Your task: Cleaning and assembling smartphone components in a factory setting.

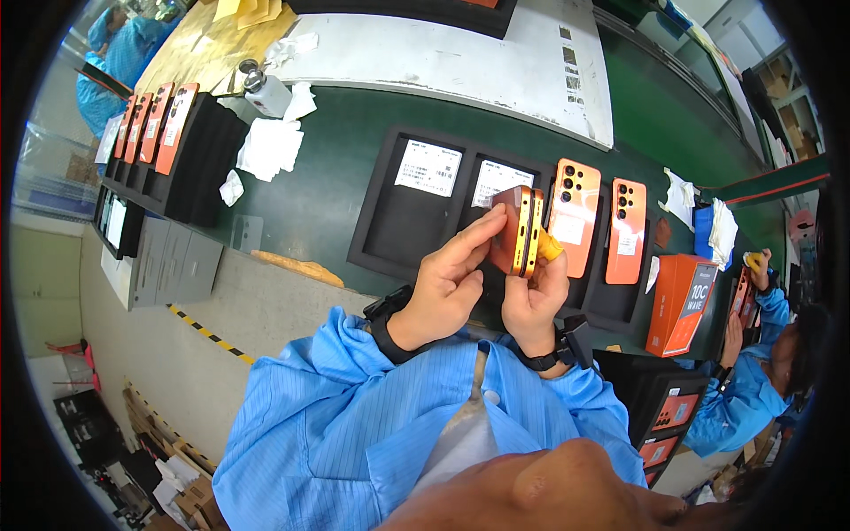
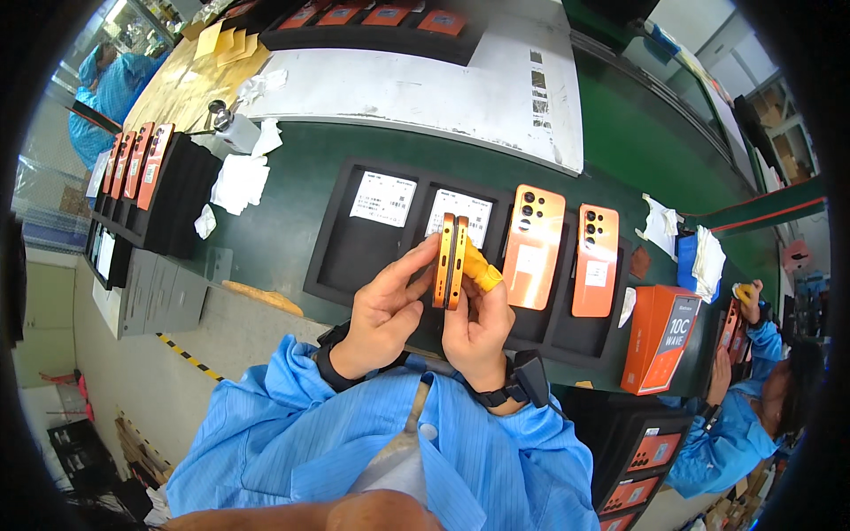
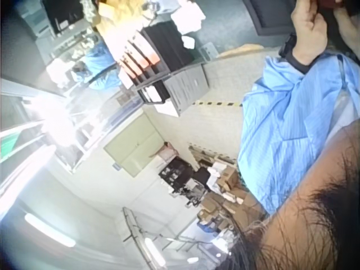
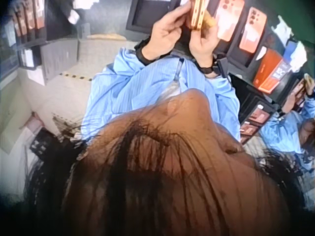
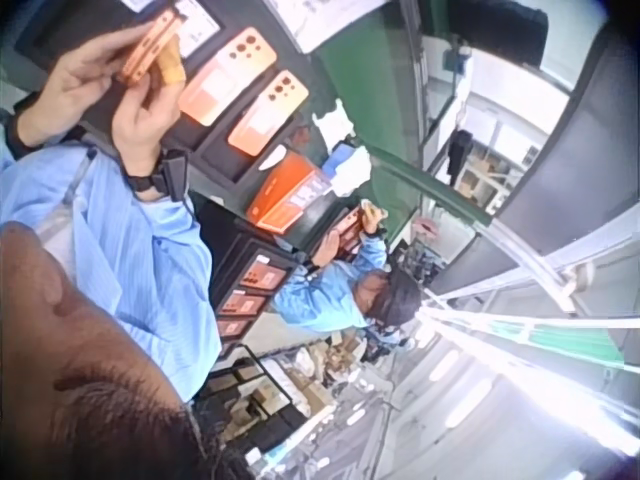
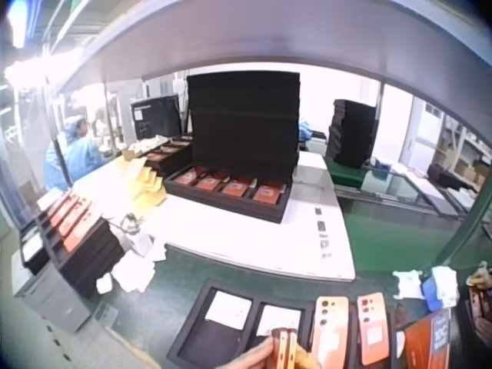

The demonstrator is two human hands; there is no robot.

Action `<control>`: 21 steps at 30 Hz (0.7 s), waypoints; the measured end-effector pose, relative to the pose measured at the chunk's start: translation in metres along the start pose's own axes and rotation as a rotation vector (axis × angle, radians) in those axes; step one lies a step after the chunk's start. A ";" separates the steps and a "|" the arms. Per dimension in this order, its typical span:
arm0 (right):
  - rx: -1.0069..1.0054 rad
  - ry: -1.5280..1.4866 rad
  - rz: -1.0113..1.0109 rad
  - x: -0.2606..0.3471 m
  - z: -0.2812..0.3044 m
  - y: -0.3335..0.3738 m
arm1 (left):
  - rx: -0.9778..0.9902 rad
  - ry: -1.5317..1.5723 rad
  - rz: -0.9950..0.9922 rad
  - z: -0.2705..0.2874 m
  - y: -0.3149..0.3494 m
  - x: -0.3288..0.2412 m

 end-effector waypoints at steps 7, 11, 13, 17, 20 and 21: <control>-0.001 0.011 0.028 0.000 0.001 0.005 | -0.002 -0.015 -0.007 0.002 0.003 -0.001; 0.005 0.022 0.036 0.001 0.000 0.007 | -0.002 -0.019 -0.002 0.001 0.002 -0.004; -0.001 0.032 0.040 0.002 0.000 0.007 | 0.008 -0.032 0.004 0.002 0.002 -0.005; 0.004 0.023 0.041 0.002 0.001 0.008 | 0.093 -0.181 0.008 -0.004 -0.005 -0.017; 0.023 0.024 0.032 0.005 -0.001 0.008 | 0.106 -0.244 0.044 -0.006 -0.013 -0.024; 0.032 0.026 0.026 0.006 -0.002 0.008 | 0.106 -0.245 0.043 -0.007 -0.014 -0.026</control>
Point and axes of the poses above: each hand's wrist, its own y-axis away from the middle knuckle, its own z-axis out of the back of the hand, x = y × z, the point moved 5 cm from there along -y, towards the middle knuckle, and after that the axes turned 15 degrees about -z, right-handed, at the moved point
